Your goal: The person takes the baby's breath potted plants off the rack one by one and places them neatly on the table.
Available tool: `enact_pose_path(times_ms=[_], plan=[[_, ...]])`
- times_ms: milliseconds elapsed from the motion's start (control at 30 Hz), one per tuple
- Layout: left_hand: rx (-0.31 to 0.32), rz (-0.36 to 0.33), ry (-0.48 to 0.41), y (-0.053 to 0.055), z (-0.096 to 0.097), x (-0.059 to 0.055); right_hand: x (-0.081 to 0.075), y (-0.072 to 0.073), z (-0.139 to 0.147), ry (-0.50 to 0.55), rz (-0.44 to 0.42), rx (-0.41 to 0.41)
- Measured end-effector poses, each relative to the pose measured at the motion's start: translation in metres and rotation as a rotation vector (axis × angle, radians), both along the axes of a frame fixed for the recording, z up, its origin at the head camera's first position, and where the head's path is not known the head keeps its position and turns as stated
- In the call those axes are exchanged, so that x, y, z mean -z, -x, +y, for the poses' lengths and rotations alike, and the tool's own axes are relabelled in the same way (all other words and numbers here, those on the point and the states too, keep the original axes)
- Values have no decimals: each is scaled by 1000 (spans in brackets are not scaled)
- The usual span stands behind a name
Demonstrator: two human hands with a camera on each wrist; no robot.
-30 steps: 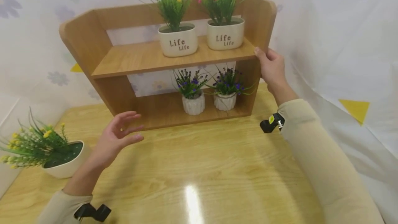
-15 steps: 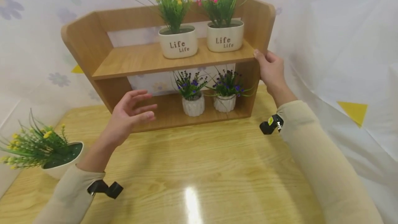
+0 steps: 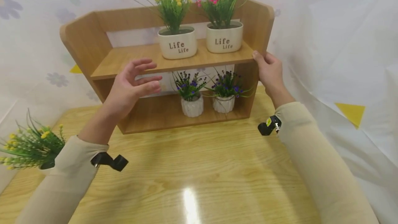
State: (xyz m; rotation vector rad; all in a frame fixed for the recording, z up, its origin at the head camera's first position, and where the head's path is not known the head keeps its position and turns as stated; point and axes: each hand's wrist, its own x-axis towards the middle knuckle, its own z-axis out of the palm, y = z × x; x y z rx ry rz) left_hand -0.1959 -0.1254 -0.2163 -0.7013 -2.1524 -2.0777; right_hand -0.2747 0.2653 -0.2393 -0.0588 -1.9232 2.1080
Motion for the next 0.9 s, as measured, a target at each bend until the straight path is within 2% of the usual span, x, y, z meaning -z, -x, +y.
enact_pose_path(times_ms=[233,333,467,667,767,900], plan=[[-11,24,-67,24,10,-33,0,0,1,-3,3,-5],[-31,-5,-102,34,12,-45,0,0,2,-12,2,-3],[-60,-28,-91,45,14,-57,0,0,2,-30,1,2],[-136,-71,1,67,13,-68,1,1,2,-13,15,7],[-177,-107,58,76,13,-70,1,2,2,1,25,5],[-198,-143,102,88,15,-70,2,1,2,4,30,11]])
